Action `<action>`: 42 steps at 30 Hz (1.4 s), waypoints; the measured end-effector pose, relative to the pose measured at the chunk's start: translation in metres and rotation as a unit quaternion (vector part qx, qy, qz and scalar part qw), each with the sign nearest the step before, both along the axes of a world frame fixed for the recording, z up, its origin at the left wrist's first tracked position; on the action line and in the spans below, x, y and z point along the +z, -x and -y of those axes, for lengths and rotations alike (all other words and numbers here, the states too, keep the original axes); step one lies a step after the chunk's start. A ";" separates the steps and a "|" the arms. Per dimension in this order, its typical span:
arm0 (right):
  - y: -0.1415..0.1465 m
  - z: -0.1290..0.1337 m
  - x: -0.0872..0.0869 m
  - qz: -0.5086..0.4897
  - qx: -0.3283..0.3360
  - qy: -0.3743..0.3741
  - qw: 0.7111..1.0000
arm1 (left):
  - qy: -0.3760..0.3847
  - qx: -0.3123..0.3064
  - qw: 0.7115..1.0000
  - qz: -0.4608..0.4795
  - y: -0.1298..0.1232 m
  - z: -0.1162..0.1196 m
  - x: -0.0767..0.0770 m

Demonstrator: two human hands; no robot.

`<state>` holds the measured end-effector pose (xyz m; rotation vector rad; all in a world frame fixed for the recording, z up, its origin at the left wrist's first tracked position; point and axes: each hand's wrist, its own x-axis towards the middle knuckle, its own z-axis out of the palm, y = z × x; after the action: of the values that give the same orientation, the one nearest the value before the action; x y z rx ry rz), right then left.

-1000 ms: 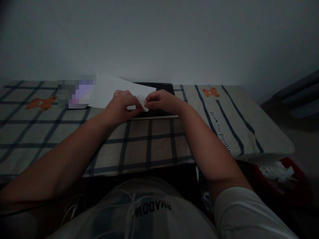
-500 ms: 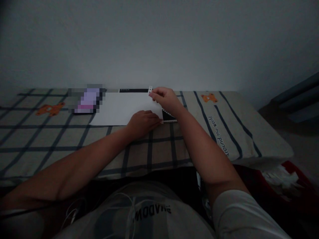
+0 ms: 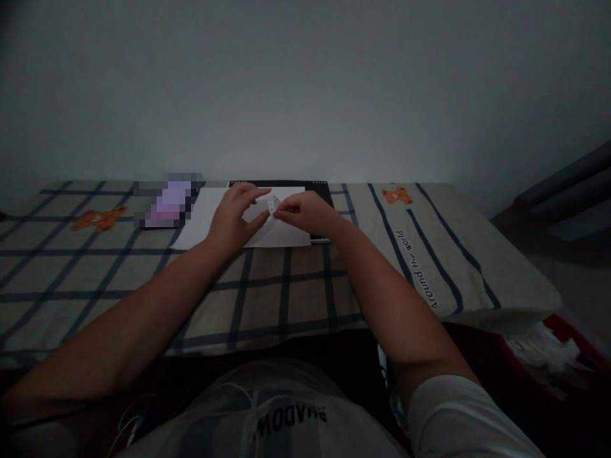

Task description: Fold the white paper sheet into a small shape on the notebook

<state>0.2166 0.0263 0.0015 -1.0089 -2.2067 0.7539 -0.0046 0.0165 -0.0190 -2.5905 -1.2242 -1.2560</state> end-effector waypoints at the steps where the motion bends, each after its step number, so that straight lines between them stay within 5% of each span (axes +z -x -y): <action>1: 0.000 0.000 0.000 0.001 0.006 0.002 1.000 | -0.005 -0.014 1.000 -0.013 0.000 0.000 -0.001; 18: -0.003 0.000 0.004 -0.001 0.065 0.023 0.998 | 0.035 -0.021 0.995 -0.086 0.005 -0.006 -0.005; 22: -0.009 -0.005 0.006 0.008 0.013 0.037 0.999 | 0.047 -0.001 0.999 -0.012 0.007 -0.016 -0.009; 29: -0.025 -0.014 0.008 0.056 -0.064 0.089 0.992 | 0.189 -0.014 0.976 0.109 0.010 -0.022 -0.005; 34: -0.032 -0.015 0.008 0.148 -0.117 0.095 0.977 | 0.186 0.030 0.978 0.093 0.014 -0.024 -0.004; 42: -0.031 -0.016 0.005 0.214 -0.158 0.063 0.962 | 0.159 0.017 0.987 0.025 0.011 -0.025 -0.012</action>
<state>0.2474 0.0420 0.0067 -1.6724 -2.2802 0.5734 -0.0159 0.0411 -0.0310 -2.7467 -1.5913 -1.2161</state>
